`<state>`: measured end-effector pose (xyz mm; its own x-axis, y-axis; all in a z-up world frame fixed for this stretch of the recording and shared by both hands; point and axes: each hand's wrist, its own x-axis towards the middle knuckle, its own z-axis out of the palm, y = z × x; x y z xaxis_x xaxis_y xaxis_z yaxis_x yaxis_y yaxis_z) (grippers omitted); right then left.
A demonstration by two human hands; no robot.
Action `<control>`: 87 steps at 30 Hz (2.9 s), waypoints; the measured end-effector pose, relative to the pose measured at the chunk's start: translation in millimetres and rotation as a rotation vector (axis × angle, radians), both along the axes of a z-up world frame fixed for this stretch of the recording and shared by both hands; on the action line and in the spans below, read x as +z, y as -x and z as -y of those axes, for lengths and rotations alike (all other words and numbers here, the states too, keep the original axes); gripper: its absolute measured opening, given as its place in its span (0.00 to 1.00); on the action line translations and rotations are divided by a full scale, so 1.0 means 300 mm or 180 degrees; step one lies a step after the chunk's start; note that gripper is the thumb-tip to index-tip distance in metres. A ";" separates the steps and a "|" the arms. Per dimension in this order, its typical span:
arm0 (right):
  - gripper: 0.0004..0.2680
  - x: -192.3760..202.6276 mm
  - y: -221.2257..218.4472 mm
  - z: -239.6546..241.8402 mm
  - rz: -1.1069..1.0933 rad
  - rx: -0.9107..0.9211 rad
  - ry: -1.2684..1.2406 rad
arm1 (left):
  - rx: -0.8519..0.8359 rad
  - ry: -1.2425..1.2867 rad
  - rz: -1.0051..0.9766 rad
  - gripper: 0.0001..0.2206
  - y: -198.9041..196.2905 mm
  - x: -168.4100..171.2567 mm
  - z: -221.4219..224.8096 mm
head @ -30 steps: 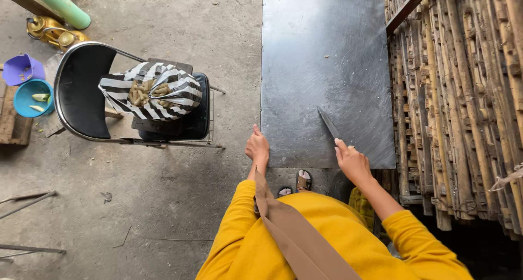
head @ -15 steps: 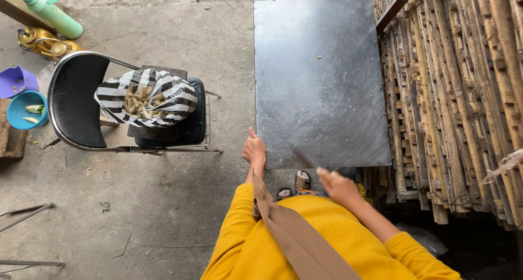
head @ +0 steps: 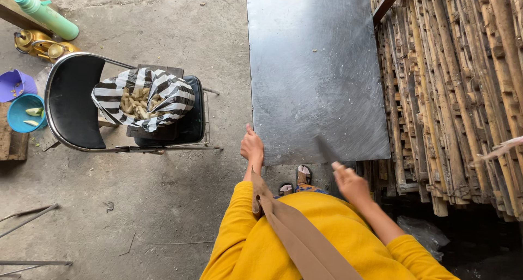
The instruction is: The person uses a knife to scrape debris off a metal table surface and then wipes the surface by hand.
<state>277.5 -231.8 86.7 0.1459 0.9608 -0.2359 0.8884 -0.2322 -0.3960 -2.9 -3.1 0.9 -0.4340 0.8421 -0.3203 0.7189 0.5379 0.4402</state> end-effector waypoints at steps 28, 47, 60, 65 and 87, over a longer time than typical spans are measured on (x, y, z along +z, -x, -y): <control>0.14 -0.036 0.005 -0.070 -0.0062 0.0545 -0.0291 | 0.0012 -0.0028 0.0081 0.37 -0.011 0.013 0.016; 0.12 -0.006 -0.052 -0.205 0.0011 -0.0105 -0.0667 | 0.0036 0.0069 -0.0045 0.38 -0.004 0.001 0.001; 0.10 -0.036 -0.055 -0.343 -0.0096 0.0265 -0.1493 | 0.0066 -0.0006 0.0071 0.37 -0.006 0.009 -0.014; 0.16 -0.020 -0.013 -0.367 0.0241 0.0740 0.0260 | 0.0019 0.0127 0.0031 0.37 0.001 0.002 0.004; 0.10 -0.026 -0.080 -0.526 0.0016 0.0629 -0.0637 | 0.0039 0.0153 0.0049 0.37 -0.002 0.028 0.001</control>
